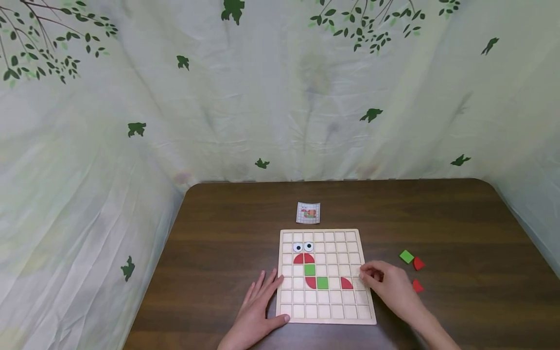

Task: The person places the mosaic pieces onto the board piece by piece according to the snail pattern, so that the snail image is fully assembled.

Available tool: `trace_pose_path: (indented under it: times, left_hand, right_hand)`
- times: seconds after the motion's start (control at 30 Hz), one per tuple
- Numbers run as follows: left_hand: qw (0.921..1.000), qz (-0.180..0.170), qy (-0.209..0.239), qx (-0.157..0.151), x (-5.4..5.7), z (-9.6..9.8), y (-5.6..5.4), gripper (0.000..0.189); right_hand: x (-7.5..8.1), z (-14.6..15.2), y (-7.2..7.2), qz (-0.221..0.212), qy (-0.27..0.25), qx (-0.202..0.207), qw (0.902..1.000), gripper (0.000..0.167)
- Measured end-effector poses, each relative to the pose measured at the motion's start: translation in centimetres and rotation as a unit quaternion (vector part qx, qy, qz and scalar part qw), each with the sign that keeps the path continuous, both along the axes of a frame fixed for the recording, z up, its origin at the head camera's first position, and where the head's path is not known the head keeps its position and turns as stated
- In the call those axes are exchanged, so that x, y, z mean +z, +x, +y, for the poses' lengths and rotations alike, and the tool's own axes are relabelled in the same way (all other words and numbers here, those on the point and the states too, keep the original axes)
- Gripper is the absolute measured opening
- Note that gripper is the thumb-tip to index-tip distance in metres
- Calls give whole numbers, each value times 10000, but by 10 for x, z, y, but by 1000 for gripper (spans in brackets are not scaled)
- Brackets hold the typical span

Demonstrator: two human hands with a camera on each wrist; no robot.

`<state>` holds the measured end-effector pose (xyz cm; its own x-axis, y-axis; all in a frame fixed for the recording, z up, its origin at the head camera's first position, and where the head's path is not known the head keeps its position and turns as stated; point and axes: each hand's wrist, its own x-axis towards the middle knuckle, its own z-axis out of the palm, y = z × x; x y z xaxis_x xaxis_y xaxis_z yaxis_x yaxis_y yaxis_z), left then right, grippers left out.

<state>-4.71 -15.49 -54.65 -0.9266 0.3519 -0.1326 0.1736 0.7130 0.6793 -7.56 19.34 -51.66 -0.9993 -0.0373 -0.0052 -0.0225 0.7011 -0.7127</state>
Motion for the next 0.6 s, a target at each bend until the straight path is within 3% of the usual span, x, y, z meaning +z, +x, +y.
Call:
trace_pose_path:
  times: [0.37,0.6]
  left_hand:
    - [10000,-56,-28,20,-1,0,0,83]
    - [9999,-127,-8,41,0,1,-1,83]
  right_hand:
    - [4,64,-10,752,644,91,9950,29]
    - [-1,87,-16,757,1066,-216,9912,34]
